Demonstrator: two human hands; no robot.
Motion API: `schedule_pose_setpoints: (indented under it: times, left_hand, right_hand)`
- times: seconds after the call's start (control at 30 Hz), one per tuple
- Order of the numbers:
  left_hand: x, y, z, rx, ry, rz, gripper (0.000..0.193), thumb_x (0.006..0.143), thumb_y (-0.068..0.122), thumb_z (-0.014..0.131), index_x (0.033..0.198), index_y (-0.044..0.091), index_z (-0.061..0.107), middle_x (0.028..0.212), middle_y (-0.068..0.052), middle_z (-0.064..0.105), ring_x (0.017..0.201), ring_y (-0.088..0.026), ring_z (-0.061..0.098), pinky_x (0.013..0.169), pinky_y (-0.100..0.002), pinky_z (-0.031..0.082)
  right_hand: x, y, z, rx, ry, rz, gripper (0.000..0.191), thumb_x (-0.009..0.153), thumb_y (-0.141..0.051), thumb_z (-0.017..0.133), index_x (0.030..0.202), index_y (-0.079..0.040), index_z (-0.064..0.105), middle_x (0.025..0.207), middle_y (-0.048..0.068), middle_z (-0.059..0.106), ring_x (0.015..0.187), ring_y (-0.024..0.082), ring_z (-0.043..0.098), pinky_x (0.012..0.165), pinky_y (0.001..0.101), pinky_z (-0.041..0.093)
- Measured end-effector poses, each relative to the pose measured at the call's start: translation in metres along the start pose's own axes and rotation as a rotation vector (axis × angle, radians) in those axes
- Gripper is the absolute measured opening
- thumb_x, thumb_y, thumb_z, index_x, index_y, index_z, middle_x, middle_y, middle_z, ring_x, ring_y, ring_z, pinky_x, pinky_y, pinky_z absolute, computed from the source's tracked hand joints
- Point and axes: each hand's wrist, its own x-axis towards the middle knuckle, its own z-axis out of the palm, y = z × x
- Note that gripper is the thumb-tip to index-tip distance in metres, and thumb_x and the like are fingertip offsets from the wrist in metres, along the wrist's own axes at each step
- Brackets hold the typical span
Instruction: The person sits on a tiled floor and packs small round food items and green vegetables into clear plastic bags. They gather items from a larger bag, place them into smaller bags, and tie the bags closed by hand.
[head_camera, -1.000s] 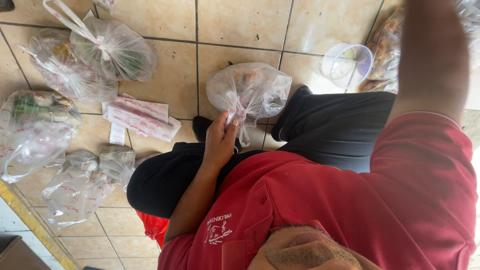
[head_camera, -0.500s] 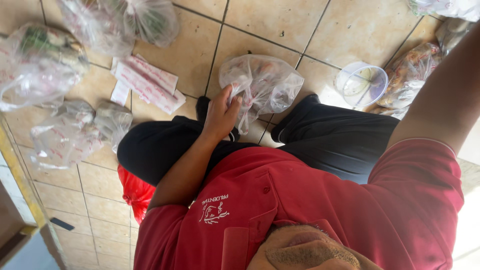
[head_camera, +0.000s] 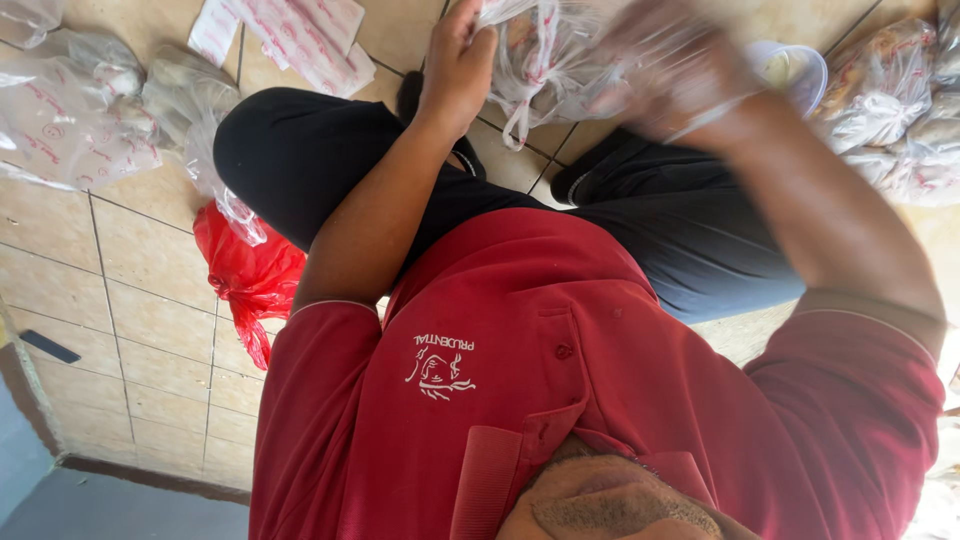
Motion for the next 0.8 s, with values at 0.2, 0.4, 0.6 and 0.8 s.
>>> schedule_pose_setpoints:
  times: [0.2,0.4,0.6,0.8]
  left_hand:
    - [-0.008,0.001,-0.004,0.026,0.048,-0.094,0.028,0.098,0.005,0.052,0.122,0.000,0.067,0.081,-0.002,0.065,0.064,-0.010,0.054,0.060,-0.030,0.048]
    - [-0.019,-0.003,-0.008,0.699,0.268,0.493,0.045,0.092,0.012,0.070,0.127,-0.010,0.053,0.111,-0.024,0.063,0.094,-0.039,0.065,0.078,-0.047,0.053]
    - [-0.029,-0.028,0.048,0.928,-0.386,0.691,0.026,0.110,-0.004,0.062,0.134,-0.007,0.054,0.126,-0.024,0.059,0.116,-0.038,0.062,0.096,-0.048,0.056]
    - [-0.017,-0.045,0.040,0.947,-0.216,-0.130,0.048,0.080,0.012,0.071,0.125,0.001,0.055,0.120,-0.026,0.062,0.111,-0.044,0.063,0.082,-0.056,0.056]
  right_hand:
    - [0.070,0.030,0.141,-0.545,-0.423,0.104,0.062,0.087,-0.015,0.072,0.147,-0.023,0.061,0.142,0.007,0.062,0.120,0.028,0.064,0.092,0.0403,0.056]
    - [0.078,0.043,0.098,-0.459,-0.732,0.501,0.064,0.101,-0.018,0.058,0.160,-0.035,0.037,0.126,0.012,0.064,0.089,0.033,0.071,0.071,0.0511,0.057]
    - [0.063,0.056,0.104,-0.627,-0.484,0.235,0.036,0.100,-0.011,0.061,0.135,-0.011,0.070,0.110,0.019,0.076,0.095,0.033,0.072,0.073,0.0477,0.057]
    - [0.047,0.047,0.129,-0.842,-0.495,0.185,0.032,0.101,-0.030,0.053,0.122,-0.015,0.072,0.135,0.015,0.066,0.129,0.030,0.061,0.101,0.0534,0.045]
